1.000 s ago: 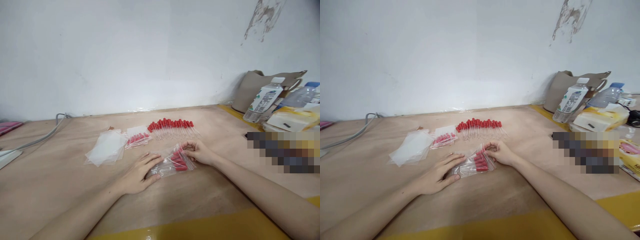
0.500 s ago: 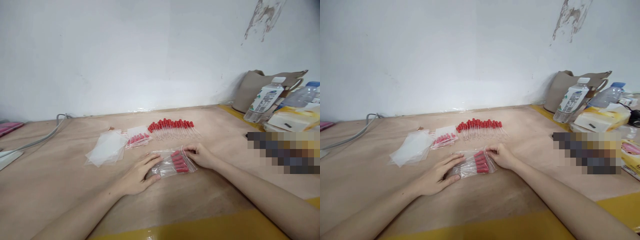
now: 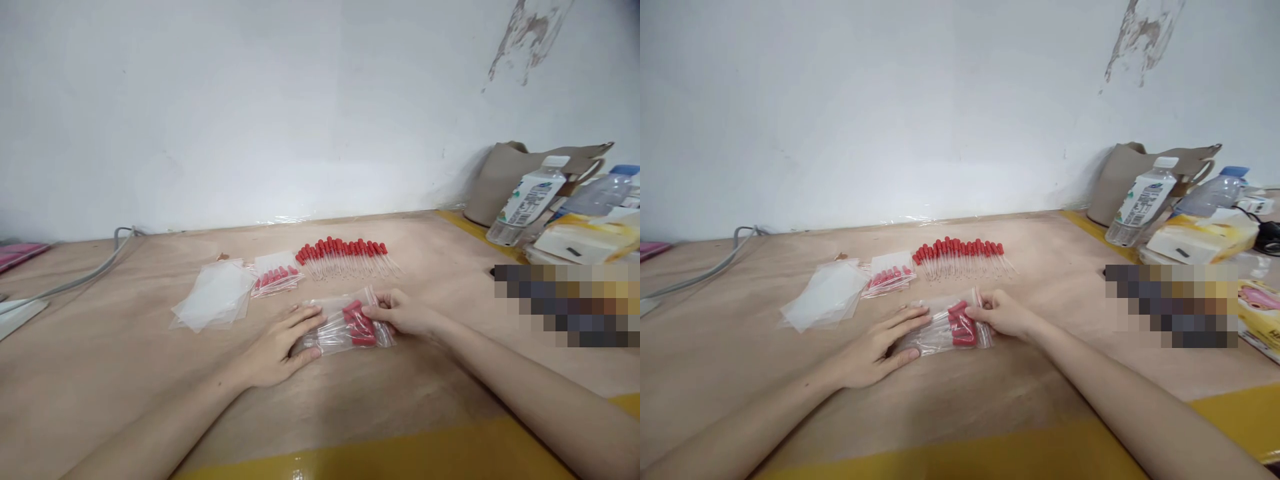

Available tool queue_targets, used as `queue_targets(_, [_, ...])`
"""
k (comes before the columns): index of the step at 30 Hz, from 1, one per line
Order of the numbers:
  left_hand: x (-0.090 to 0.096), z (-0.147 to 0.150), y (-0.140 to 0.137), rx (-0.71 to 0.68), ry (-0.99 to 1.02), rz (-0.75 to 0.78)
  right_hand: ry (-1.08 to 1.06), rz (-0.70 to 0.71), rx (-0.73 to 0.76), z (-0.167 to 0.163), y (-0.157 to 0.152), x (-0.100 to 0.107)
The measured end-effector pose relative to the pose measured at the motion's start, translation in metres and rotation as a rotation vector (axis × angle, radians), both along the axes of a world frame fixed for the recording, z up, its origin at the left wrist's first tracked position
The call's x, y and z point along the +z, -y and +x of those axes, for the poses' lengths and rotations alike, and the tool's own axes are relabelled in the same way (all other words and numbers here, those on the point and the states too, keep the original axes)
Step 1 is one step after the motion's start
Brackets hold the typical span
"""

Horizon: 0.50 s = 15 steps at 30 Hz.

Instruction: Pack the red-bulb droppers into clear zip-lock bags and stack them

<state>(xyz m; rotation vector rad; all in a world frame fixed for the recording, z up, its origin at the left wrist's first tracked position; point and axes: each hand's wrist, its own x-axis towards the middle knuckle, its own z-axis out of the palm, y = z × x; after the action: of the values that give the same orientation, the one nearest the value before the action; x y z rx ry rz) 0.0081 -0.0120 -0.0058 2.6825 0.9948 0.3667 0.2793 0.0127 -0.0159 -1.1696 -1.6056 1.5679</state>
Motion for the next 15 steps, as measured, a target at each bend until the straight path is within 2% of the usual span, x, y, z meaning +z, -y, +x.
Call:
queue_targets(3, [-0.001,0.001,0.001,0.016,0.054,0.028,-0.229,-0.120,-0.030,0.007,0.001,0.002])
queue_targets(5, [-0.002,-0.002,-0.002,0.087,0.080,0.126,-0.374,-0.176,-0.061,0.015,0.000,0.005])
queue_targets(7, [-0.002,-0.011,-0.011,0.233,0.076,0.274,-0.456,-0.186,-0.084,0.020,-0.004,0.009])
queue_targets(9, [-0.001,-0.028,-0.025,0.445,0.005,0.383,-0.530,-0.156,-0.100,0.021,-0.008,0.016])
queue_targets(11, [0.000,-0.049,-0.040,0.698,-0.149,0.362,-0.599,-0.100,-0.115,0.012,-0.013,0.026])
queue_targets(15, [-0.004,-0.088,-0.062,0.895,-0.242,0.254,-0.622,-0.007,-0.162,-0.038,-0.025,0.041])
